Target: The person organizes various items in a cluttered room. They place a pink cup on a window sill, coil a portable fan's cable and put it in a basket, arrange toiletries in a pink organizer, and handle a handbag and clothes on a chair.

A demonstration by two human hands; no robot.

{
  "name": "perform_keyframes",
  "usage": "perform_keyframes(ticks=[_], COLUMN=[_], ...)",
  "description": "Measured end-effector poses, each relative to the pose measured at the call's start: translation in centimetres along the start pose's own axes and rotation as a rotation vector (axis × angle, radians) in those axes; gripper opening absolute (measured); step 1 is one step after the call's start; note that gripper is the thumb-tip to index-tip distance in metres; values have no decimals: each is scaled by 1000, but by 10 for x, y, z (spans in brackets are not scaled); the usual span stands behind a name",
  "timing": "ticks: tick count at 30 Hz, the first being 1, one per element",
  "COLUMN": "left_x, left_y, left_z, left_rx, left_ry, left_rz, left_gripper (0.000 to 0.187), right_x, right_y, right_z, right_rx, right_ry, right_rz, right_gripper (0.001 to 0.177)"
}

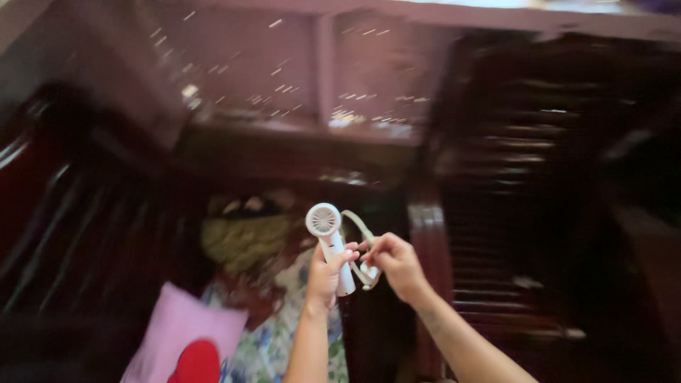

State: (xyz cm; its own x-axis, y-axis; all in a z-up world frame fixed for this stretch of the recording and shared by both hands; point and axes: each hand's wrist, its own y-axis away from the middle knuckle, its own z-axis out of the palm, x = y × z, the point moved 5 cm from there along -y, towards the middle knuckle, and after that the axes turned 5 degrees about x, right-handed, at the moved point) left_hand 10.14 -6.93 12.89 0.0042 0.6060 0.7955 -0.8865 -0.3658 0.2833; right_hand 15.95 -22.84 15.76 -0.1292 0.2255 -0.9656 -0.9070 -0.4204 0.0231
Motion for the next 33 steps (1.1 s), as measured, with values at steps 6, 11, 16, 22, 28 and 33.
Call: perform_keyframes(ticks=[6, 11, 16, 22, 28, 33], left_x=[36, 30, -10, -86, -171, -240], left_y=[22, 47, 65, 60, 64, 102], left_z=[155, 283, 394, 503, 611, 690], left_rx=[-294, -505, -647, -629, -776, -992], left_ry=[49, -226, -430, -492, -575, -552], left_rz=[-62, -220, -147, -171, -272, -397], left_gripper=[48, 44, 46, 46, 48, 46], right_x=[-86, -164, -210, -228, -238, -252], right_y=[59, 98, 122, 128, 143, 164], right_z=[-61, -133, -222, -343, -522, -619], right_rx=[72, 156, 388, 380, 675, 543], right_ry=[-64, -88, 417, 456, 164, 893], right_rz=[-39, -191, -274, -338, -135, -160], right_gripper=[17, 13, 14, 13, 24, 51])
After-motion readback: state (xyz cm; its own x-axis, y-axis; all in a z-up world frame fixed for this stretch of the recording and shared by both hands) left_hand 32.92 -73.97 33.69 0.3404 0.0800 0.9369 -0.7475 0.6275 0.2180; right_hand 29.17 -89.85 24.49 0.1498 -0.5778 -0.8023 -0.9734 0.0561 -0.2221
